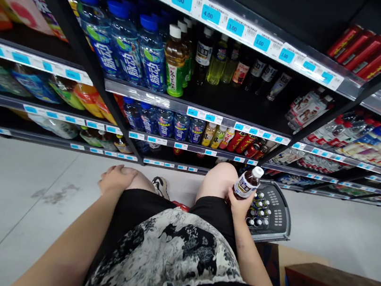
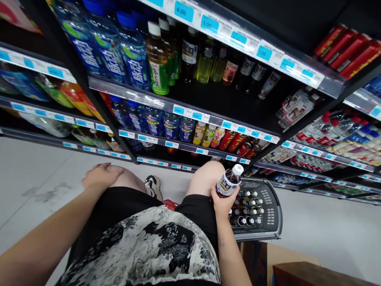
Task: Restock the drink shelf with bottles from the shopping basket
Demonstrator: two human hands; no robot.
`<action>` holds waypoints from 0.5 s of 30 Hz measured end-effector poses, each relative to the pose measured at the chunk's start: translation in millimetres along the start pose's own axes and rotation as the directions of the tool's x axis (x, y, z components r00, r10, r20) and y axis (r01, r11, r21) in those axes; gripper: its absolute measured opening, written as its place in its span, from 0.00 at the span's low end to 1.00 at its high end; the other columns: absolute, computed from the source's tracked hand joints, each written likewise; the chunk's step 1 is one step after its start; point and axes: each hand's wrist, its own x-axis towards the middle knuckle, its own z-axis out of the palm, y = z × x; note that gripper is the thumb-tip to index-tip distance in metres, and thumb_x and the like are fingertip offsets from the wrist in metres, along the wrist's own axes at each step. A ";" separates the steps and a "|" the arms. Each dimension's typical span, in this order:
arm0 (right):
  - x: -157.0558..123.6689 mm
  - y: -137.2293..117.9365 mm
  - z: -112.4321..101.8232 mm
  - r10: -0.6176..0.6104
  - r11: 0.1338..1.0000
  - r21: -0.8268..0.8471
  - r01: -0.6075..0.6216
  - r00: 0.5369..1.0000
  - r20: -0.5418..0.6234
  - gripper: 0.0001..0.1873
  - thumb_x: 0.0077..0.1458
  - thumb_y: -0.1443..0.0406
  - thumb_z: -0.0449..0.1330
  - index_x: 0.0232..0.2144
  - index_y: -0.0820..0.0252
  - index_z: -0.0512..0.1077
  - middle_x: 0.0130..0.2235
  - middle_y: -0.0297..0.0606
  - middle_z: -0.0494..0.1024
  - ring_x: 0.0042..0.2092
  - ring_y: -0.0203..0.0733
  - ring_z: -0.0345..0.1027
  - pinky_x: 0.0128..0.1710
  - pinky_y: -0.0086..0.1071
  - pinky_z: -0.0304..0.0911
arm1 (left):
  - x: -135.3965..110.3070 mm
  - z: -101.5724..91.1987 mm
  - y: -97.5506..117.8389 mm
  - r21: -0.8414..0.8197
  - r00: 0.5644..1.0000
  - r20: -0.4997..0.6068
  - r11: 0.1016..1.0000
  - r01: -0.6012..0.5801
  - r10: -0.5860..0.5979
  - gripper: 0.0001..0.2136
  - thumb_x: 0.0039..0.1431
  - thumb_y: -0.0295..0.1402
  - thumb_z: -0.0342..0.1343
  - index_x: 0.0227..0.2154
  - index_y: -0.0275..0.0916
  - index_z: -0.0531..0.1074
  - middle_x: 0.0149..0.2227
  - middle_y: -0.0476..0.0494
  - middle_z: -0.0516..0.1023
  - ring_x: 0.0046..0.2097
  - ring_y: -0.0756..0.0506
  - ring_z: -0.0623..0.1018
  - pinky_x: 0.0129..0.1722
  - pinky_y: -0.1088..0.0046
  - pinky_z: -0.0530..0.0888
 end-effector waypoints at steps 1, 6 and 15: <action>0.0 -0.5 0.0 -0.002 1.000 0.002 0.002 1.000 -0.002 0.48 0.37 0.51 0.76 0.57 0.61 0.62 0.53 0.54 0.75 0.52 0.55 0.75 0.60 0.52 0.67 | -0.4 -0.1 0.2 0.002 1.000 0.000 1.000 0.001 -0.001 0.39 0.57 0.55 0.52 0.66 0.36 0.69 0.69 0.28 0.66 0.65 0.21 0.67 0.62 0.40 0.68; 0.0 -1.2 -0.1 -0.004 0.999 0.033 0.003 1.000 0.011 0.47 0.38 0.52 0.76 0.56 0.60 0.62 0.51 0.52 0.77 0.50 0.53 0.75 0.59 0.50 0.68 | -1.4 -1.0 1.6 0.003 1.000 0.002 1.000 0.008 -0.008 0.39 0.57 0.55 0.52 0.66 0.36 0.68 0.69 0.28 0.65 0.65 0.21 0.66 0.62 0.40 0.67; 0.3 5.6 -0.7 -0.004 0.999 0.038 0.004 1.000 0.002 0.49 0.38 0.53 0.76 0.58 0.62 0.61 0.52 0.53 0.77 0.51 0.53 0.76 0.60 0.51 0.67 | -4.0 -4.8 2.7 -0.007 0.999 0.035 1.000 0.012 -0.011 0.38 0.60 0.55 0.52 0.68 0.37 0.66 0.70 0.30 0.63 0.66 0.23 0.65 0.63 0.40 0.65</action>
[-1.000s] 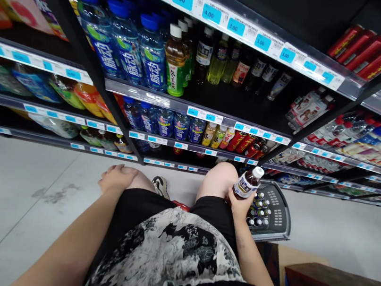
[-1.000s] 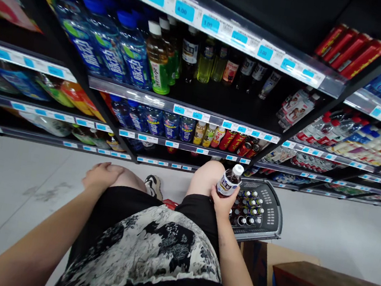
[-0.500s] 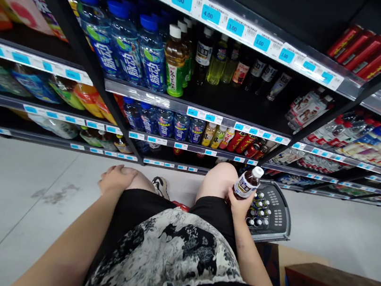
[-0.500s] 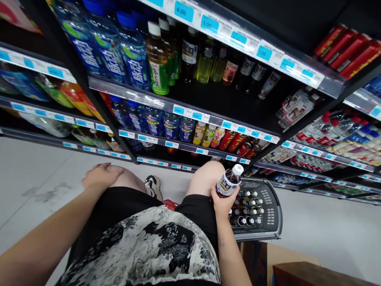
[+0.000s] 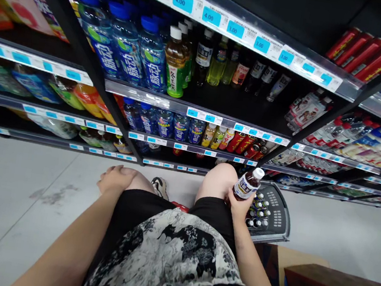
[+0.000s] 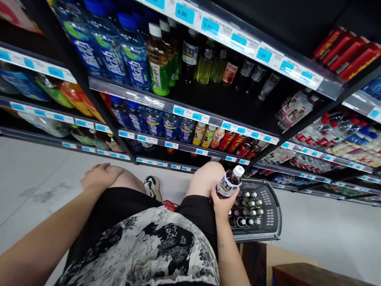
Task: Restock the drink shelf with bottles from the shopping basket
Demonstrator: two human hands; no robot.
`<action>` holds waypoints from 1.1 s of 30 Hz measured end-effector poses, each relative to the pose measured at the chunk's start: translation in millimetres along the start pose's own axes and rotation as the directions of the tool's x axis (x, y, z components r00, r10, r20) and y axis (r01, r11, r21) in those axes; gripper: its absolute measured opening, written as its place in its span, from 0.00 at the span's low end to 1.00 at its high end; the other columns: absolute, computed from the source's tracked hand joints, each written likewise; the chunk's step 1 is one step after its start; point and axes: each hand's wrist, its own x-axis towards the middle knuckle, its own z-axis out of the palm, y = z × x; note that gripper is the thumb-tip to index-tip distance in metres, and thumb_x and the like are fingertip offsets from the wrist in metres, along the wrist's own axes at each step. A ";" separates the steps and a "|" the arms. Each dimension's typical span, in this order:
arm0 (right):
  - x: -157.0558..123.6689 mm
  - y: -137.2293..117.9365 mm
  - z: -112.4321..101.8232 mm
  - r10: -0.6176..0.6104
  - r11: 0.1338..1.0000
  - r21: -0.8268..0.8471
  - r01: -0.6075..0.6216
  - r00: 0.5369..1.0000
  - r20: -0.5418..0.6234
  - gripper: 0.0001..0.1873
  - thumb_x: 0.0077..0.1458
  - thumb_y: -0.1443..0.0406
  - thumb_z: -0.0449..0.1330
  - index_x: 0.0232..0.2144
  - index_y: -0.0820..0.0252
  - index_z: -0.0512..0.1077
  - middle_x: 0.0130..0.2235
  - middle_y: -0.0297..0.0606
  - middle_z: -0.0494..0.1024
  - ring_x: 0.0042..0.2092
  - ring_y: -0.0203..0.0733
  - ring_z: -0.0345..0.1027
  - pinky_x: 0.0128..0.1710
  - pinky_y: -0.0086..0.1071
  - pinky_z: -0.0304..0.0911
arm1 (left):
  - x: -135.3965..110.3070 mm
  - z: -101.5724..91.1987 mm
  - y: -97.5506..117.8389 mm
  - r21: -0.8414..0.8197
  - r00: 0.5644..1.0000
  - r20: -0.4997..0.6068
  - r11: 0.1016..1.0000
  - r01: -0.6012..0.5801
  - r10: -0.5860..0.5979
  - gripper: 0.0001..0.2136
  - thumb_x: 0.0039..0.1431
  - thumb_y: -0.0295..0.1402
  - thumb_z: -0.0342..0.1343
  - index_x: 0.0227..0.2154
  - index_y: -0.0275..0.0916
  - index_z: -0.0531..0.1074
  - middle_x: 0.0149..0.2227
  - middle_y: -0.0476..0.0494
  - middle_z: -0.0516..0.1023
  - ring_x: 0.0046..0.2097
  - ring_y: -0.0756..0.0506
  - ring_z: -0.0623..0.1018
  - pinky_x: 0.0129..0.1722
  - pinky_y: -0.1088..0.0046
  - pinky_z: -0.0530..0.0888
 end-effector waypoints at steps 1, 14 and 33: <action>-0.1 0.1 0.1 0.001 1.000 -0.005 -0.001 1.000 -0.004 0.49 0.38 0.52 0.76 0.58 0.62 0.61 0.52 0.53 0.77 0.52 0.53 0.76 0.60 0.52 0.67 | -0.2 0.0 -0.1 0.001 1.000 -0.001 1.000 -0.002 0.002 0.38 0.60 0.55 0.51 0.68 0.37 0.66 0.70 0.30 0.63 0.66 0.23 0.65 0.63 0.41 0.65; -0.2 -1.4 -0.3 -0.001 1.000 -0.023 0.001 1.000 -0.008 0.50 0.38 0.51 0.75 0.59 0.63 0.61 0.54 0.55 0.76 0.52 0.54 0.75 0.61 0.51 0.67 | 3.6 4.9 -3.0 0.015 1.000 -0.018 1.000 -0.004 0.004 0.37 0.61 0.55 0.52 0.67 0.37 0.67 0.69 0.30 0.64 0.66 0.23 0.65 0.62 0.41 0.67; -1.0 -0.4 0.4 0.019 0.999 -0.035 -0.020 0.999 -0.025 0.55 0.37 0.48 0.75 0.62 0.66 0.59 0.56 0.58 0.74 0.55 0.56 0.74 0.61 0.53 0.66 | -2.6 -1.8 0.5 0.011 1.000 0.008 1.000 -0.003 0.003 0.37 0.62 0.54 0.50 0.68 0.36 0.65 0.70 0.29 0.62 0.67 0.23 0.64 0.62 0.42 0.65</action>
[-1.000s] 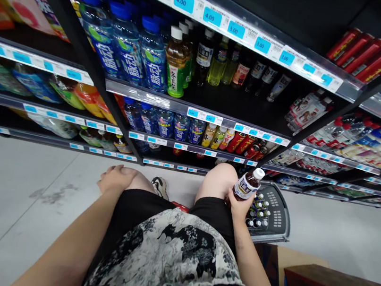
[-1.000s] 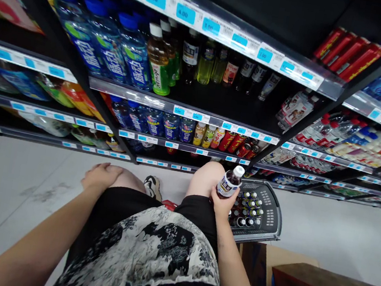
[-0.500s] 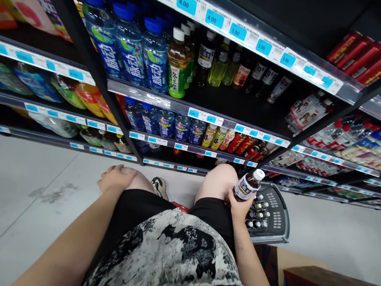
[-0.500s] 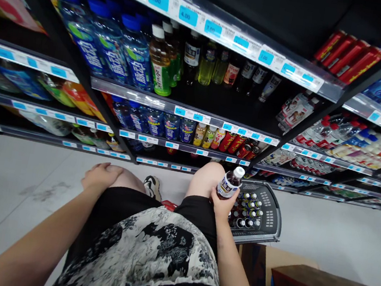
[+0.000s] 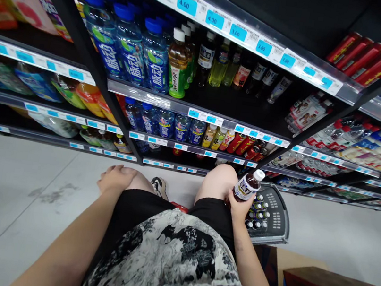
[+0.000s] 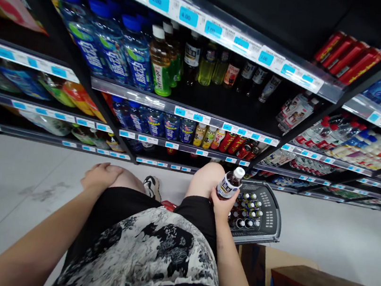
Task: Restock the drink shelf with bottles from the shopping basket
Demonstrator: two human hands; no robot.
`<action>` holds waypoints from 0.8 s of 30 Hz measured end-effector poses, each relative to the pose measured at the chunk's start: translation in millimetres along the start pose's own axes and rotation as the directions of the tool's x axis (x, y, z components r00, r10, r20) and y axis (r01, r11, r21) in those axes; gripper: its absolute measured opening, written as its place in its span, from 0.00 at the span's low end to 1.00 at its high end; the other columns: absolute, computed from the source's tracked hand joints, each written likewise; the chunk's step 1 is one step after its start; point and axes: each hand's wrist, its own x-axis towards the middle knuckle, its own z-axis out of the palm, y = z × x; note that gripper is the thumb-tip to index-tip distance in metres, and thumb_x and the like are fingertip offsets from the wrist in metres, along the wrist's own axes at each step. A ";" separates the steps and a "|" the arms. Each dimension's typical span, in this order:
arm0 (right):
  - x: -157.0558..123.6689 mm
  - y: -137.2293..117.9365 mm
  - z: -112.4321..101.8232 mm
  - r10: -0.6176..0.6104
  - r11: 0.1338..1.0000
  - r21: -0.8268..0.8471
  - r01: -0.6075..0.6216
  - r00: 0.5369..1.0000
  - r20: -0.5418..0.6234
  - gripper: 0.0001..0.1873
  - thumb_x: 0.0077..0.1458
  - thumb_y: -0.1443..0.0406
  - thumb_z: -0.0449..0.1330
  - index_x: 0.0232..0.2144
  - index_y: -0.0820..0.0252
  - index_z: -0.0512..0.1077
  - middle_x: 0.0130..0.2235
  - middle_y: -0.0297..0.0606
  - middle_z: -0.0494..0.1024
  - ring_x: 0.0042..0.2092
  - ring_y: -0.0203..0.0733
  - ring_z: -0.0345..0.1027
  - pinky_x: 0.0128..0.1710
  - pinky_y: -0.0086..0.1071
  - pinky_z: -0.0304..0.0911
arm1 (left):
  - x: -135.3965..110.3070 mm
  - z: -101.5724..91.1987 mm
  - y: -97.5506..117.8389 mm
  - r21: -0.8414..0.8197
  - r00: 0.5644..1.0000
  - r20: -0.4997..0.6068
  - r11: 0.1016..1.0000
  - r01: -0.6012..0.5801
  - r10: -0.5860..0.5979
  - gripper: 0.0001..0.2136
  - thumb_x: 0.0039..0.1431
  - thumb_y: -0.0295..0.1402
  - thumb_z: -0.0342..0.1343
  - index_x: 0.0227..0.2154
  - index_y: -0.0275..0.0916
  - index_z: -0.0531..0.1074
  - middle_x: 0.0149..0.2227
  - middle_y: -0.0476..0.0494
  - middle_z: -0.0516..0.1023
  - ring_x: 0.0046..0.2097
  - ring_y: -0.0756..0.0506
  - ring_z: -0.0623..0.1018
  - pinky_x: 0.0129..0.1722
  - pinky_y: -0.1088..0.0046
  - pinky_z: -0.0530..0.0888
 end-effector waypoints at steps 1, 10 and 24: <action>-0.1 -0.8 0.1 0.000 1.000 0.001 0.000 1.000 0.000 0.55 0.37 0.49 0.75 0.61 0.66 0.59 0.55 0.58 0.74 0.54 0.56 0.74 0.61 0.53 0.66 | 0.1 0.0 0.1 -0.001 1.000 0.000 1.000 0.001 -0.001 0.37 0.62 0.54 0.50 0.68 0.36 0.65 0.70 0.29 0.62 0.66 0.23 0.64 0.62 0.42 0.65; -0.1 -2.3 -0.8 0.013 1.000 -0.004 -0.013 1.000 0.008 0.53 0.37 0.49 0.75 0.60 0.65 0.60 0.54 0.57 0.75 0.53 0.56 0.75 0.61 0.52 0.67 | 1.7 1.0 -0.2 -0.020 1.000 -0.013 1.000 -0.006 0.006 0.36 0.60 0.53 0.52 0.67 0.35 0.67 0.69 0.27 0.64 0.66 0.22 0.65 0.61 0.40 0.65; 3.0 0.2 0.2 0.026 0.999 0.022 -0.026 1.000 0.001 0.52 0.36 0.50 0.76 0.59 0.65 0.61 0.54 0.57 0.76 0.53 0.56 0.75 0.61 0.53 0.66 | 4.9 5.9 -3.6 -0.031 1.000 -0.026 0.999 -0.016 0.015 0.37 0.60 0.53 0.53 0.67 0.35 0.66 0.69 0.27 0.64 0.66 0.23 0.64 0.62 0.40 0.64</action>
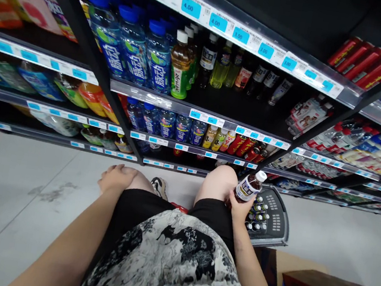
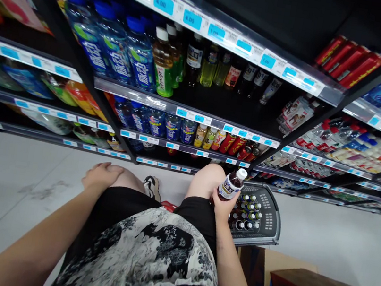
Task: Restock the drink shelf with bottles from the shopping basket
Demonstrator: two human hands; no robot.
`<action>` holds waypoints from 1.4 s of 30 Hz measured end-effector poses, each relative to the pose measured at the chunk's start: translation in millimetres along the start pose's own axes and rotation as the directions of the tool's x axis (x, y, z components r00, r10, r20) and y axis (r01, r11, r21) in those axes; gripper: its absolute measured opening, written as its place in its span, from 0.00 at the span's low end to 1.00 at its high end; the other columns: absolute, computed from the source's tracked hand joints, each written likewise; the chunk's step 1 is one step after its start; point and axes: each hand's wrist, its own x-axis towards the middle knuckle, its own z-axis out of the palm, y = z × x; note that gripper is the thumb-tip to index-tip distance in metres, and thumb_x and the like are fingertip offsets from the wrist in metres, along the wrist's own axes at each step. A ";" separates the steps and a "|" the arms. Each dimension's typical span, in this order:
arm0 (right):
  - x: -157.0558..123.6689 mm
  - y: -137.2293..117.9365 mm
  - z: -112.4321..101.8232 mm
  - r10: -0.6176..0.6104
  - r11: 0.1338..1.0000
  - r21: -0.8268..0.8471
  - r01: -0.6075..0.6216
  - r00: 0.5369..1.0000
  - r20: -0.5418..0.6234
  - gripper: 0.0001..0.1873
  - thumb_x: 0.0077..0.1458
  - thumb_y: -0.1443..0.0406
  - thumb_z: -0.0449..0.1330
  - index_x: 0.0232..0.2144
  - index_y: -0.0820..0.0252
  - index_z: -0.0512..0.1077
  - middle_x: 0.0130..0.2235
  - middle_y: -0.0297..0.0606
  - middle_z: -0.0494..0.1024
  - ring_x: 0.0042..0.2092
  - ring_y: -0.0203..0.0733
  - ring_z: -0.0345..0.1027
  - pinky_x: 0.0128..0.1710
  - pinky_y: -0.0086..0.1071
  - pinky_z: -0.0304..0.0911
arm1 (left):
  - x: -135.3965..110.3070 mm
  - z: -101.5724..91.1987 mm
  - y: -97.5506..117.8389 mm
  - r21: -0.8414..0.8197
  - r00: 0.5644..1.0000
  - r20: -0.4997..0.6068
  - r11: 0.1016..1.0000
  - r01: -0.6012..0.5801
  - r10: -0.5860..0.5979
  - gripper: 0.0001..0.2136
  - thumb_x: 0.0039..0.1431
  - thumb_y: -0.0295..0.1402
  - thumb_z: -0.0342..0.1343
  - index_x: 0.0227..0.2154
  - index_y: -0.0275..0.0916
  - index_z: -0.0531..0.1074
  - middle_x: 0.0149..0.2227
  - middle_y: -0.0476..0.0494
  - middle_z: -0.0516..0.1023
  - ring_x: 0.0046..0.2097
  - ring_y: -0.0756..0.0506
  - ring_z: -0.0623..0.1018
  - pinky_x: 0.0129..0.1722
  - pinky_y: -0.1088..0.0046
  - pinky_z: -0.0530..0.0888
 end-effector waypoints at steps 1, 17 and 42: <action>0.7 0.7 0.2 0.006 1.000 0.010 -0.006 1.000 0.001 0.51 0.36 0.50 0.76 0.58 0.64 0.62 0.54 0.56 0.76 0.53 0.55 0.75 0.60 0.53 0.67 | 0.0 0.1 -0.1 -0.001 1.000 0.000 1.000 -0.001 0.001 0.37 0.60 0.53 0.53 0.67 0.34 0.67 0.69 0.26 0.64 0.66 0.23 0.64 0.62 0.40 0.65; 32.5 26.6 2.6 0.096 0.993 0.063 -0.095 0.995 -0.016 0.42 0.40 0.49 0.74 0.53 0.62 0.69 0.49 0.48 0.81 0.48 0.54 0.77 0.52 0.48 0.73 | 13.0 11.4 -11.4 -0.102 0.998 0.055 0.994 -0.029 0.035 0.38 0.60 0.55 0.49 0.68 0.39 0.66 0.71 0.33 0.63 0.67 0.25 0.66 0.67 0.47 0.65; 164.2 -91.7 92.0 -0.393 0.920 -0.044 0.390 0.915 -0.096 0.38 0.38 0.48 0.77 0.45 0.66 0.76 0.43 0.49 0.83 0.44 0.57 0.78 0.51 0.50 0.73 | 14.3 31.0 15.9 0.027 0.994 0.015 0.994 -0.108 0.108 0.35 0.57 0.49 0.51 0.66 0.41 0.70 0.72 0.31 0.62 0.69 0.24 0.63 0.64 0.42 0.66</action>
